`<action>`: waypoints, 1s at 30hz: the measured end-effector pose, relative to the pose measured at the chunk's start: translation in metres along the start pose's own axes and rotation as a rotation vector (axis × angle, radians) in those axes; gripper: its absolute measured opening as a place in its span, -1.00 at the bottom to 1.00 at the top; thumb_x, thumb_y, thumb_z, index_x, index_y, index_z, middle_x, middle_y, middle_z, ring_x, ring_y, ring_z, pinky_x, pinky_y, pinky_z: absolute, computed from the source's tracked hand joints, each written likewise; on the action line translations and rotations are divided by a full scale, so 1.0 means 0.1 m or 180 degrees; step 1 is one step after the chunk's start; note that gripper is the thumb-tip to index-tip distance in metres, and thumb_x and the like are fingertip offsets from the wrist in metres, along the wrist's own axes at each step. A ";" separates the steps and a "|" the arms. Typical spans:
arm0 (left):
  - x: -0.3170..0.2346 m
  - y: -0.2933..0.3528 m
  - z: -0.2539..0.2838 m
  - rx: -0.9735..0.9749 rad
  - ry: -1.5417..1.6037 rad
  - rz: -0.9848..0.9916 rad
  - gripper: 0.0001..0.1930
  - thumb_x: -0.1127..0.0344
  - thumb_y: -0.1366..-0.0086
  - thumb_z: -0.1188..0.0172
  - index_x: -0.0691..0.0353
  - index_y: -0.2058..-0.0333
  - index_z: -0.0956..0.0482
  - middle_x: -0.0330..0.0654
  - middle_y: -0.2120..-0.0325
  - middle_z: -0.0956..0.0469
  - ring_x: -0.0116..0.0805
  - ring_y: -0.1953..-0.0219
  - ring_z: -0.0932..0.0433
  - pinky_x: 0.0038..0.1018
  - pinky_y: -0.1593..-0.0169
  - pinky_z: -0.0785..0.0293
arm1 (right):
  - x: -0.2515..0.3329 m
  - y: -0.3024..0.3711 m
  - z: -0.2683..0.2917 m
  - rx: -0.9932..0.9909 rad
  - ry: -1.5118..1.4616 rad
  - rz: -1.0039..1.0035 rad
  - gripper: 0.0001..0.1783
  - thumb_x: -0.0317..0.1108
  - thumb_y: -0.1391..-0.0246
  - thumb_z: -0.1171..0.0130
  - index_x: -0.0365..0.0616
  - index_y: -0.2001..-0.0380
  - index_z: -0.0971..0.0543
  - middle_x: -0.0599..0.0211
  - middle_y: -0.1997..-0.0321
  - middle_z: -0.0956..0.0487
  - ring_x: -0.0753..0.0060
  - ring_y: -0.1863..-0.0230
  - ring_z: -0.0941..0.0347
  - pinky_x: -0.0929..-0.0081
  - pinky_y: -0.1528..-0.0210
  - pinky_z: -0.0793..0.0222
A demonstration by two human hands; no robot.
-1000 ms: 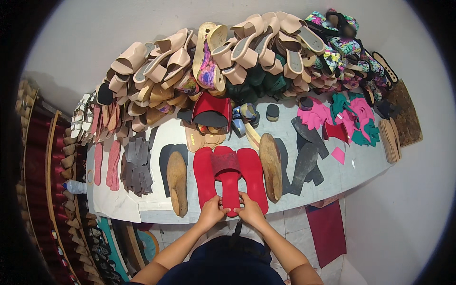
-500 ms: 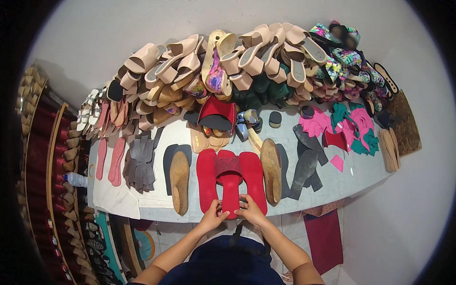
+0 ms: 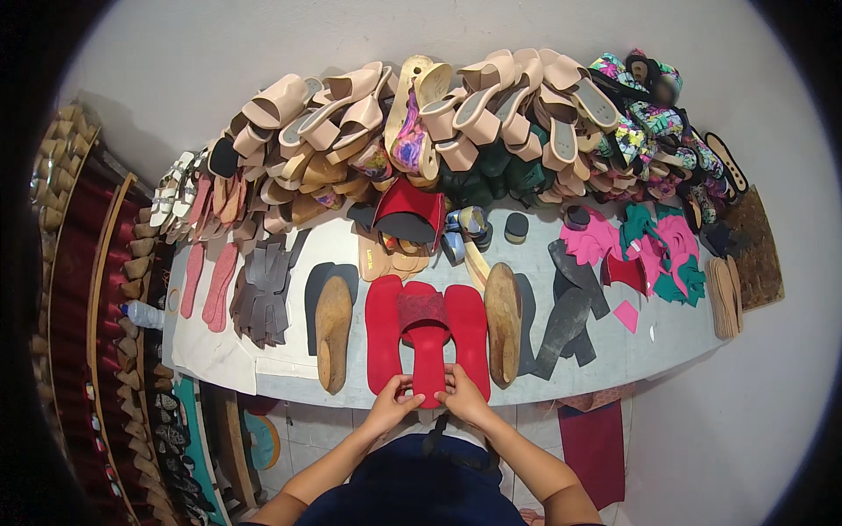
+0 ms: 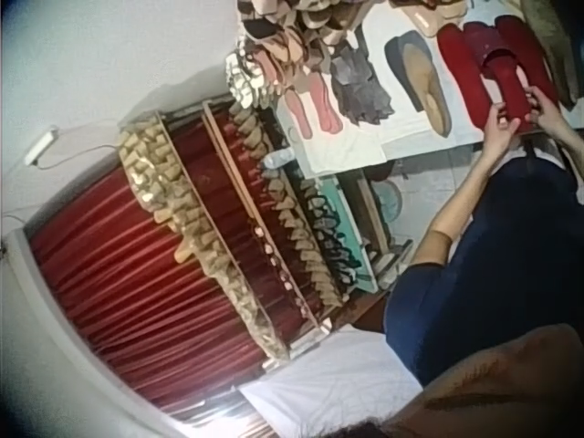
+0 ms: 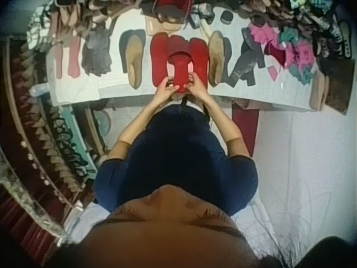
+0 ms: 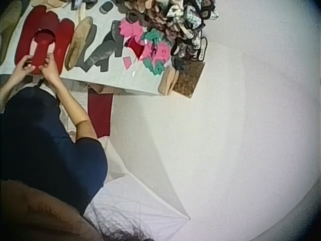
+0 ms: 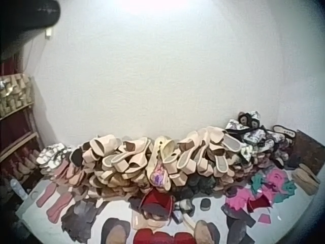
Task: Assembling the upper and sole of a sandal using a shoe last and adhesives.
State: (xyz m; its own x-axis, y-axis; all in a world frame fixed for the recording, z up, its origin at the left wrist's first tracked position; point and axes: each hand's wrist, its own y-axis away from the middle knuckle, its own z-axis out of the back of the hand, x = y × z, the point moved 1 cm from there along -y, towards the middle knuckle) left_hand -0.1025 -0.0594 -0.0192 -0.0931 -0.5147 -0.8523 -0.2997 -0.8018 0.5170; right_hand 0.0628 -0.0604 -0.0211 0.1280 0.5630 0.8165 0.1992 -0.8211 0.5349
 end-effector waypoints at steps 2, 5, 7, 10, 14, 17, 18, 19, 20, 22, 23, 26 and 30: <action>0.08 0.00 0.02 0.0052 0.0182 0.0054 -0.44 0.36 -0.06 -0.18 0.33 -0.01 -0.14 -0.03 0.14 -0.30 -0.35 0.14 -0.38 -0.53 0.11 -0.35 | 0.05 -0.01 0.00 -0.0097 0.0580 0.0102 -0.42 -0.69 0.17 -0.06 -0.25 0.02 -0.16 0.15 0.14 -0.39 0.43 0.16 -0.38 0.55 0.15 -0.33; 0.20 0.04 0.04 -0.0147 0.0271 -0.0035 -0.37 0.38 -0.03 -0.20 0.36 -0.04 -0.09 0.00 0.10 -0.29 -0.27 0.06 -0.34 -0.46 0.06 -0.31 | 0.12 -0.01 -0.01 -0.0033 0.0721 -0.0038 -0.42 -0.67 0.17 -0.04 -0.30 0.01 -0.15 0.12 0.13 -0.39 0.38 0.12 -0.38 0.53 0.14 -0.33; 0.17 0.12 0.00 -0.0060 -0.0259 -0.0704 -0.30 0.39 0.02 -0.22 0.40 -0.06 -0.05 0.07 0.08 -0.29 -0.18 0.02 -0.33 -0.41 0.01 -0.28 | 0.04 -0.04 0.03 -0.0057 0.0737 0.0016 -0.43 -0.67 0.17 -0.05 -0.30 0.02 -0.15 0.15 0.16 -0.40 0.39 0.17 -0.39 0.54 0.16 -0.34; 0.04 0.23 -0.03 -0.0108 -0.2226 -0.1093 -0.35 0.45 0.04 -0.17 0.37 -0.05 -0.09 0.08 0.08 -0.31 -0.11 0.01 -0.31 -0.36 0.01 -0.28 | -0.04 -0.06 0.04 -0.0099 0.0816 0.0100 -0.43 -0.67 0.19 -0.06 -0.30 0.04 -0.17 0.21 0.23 -0.41 0.45 0.27 -0.40 0.56 0.23 -0.35; 0.06 0.18 -0.06 -0.0296 -0.2670 -0.1519 -0.39 0.43 0.02 -0.14 0.40 -0.03 -0.13 0.10 0.09 -0.32 -0.02 0.03 -0.30 -0.34 0.02 -0.28 | -0.02 -0.05 0.07 -0.0073 0.0617 0.0127 -0.44 -0.70 0.23 -0.07 -0.29 0.08 -0.20 0.28 0.32 -0.40 0.56 0.39 -0.35 0.63 0.32 -0.33; 0.07 0.07 -0.05 -0.0356 -0.2757 -0.1786 -0.50 0.46 0.02 -0.13 0.43 0.06 -0.23 0.09 0.09 -0.32 -0.03 0.07 -0.34 -0.35 0.05 -0.32 | -0.03 -0.07 0.11 0.0021 0.0560 0.0120 -0.44 -0.72 0.25 -0.07 -0.29 0.08 -0.20 0.28 0.33 -0.41 0.58 0.38 -0.36 0.65 0.32 -0.33; 0.06 0.05 -0.02 -0.0347 -0.2728 -0.1814 -0.51 0.46 0.02 -0.13 0.42 0.07 -0.24 0.09 0.09 -0.33 -0.03 0.08 -0.35 -0.35 0.06 -0.33 | -0.03 -0.07 0.11 0.0019 0.0561 0.0115 -0.44 -0.72 0.25 -0.07 -0.29 0.08 -0.20 0.28 0.33 -0.41 0.58 0.38 -0.36 0.65 0.32 -0.33; 0.06 0.04 0.00 -0.0337 -0.2700 -0.1843 -0.53 0.46 0.01 -0.12 0.42 0.08 -0.26 0.09 0.10 -0.34 -0.03 0.09 -0.36 -0.35 0.07 -0.34 | -0.03 -0.06 0.10 -0.0004 0.0590 0.0129 -0.44 -0.72 0.25 -0.07 -0.29 0.09 -0.21 0.28 0.33 -0.41 0.58 0.38 -0.36 0.65 0.32 -0.33; 0.05 0.05 0.01 -0.0334 -0.2697 -0.1841 -0.53 0.46 0.01 -0.12 0.42 0.08 -0.26 0.09 0.10 -0.34 -0.03 0.09 -0.36 -0.35 0.07 -0.34 | -0.03 -0.06 0.09 -0.0026 0.0618 0.0144 -0.45 -0.73 0.25 -0.07 -0.29 0.09 -0.21 0.29 0.33 -0.41 0.58 0.38 -0.36 0.65 0.32 -0.33; 0.03 0.07 0.02 -0.0274 -0.2581 -0.1677 -0.53 0.44 0.01 -0.13 0.41 0.08 -0.26 0.09 0.10 -0.34 -0.03 0.10 -0.37 -0.34 0.08 -0.34 | -0.02 -0.07 0.07 -0.0063 0.0632 0.0127 -0.45 -0.73 0.25 -0.07 -0.29 0.09 -0.22 0.28 0.33 -0.41 0.58 0.38 -0.36 0.65 0.32 -0.33; 0.03 0.07 0.01 -0.0272 -0.2581 -0.1677 -0.53 0.44 0.01 -0.13 0.41 0.08 -0.26 0.09 0.10 -0.34 -0.03 0.10 -0.37 -0.34 0.08 -0.34 | -0.02 -0.07 0.06 -0.0100 0.0646 0.0114 -0.45 -0.73 0.25 -0.06 -0.28 0.09 -0.22 0.28 0.32 -0.41 0.58 0.38 -0.36 0.65 0.32 -0.33; 0.02 0.09 -0.01 -0.0294 -0.2481 -0.1649 -0.51 0.41 0.02 -0.15 0.40 0.08 -0.26 0.09 0.11 -0.35 -0.02 0.10 -0.37 -0.33 0.09 -0.34 | 0.02 -0.09 0.05 -0.0121 0.0663 0.0131 -0.45 -0.71 0.24 -0.07 -0.30 0.08 -0.22 0.27 0.29 -0.42 0.57 0.39 -0.36 0.63 0.31 -0.33; 0.01 0.10 -0.02 -0.0397 -0.2341 -0.1332 -0.51 0.37 0.01 -0.17 0.35 0.07 -0.28 0.07 0.19 -0.40 -0.06 0.16 -0.43 -0.37 0.13 -0.38 | 0.07 -0.13 0.04 -0.0302 0.1114 0.0317 -0.43 -0.67 0.23 -0.11 -0.29 0.06 -0.21 0.25 0.26 -0.42 0.54 0.35 -0.36 0.60 0.28 -0.33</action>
State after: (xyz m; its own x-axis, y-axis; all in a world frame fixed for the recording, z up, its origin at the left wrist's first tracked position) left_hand -0.1039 -0.0688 -0.0145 -0.6037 0.1245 -0.7874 -0.3441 -0.9317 0.1165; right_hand 0.0651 -0.0455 -0.0234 -0.2009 0.4270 0.8816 0.1097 -0.8845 0.4534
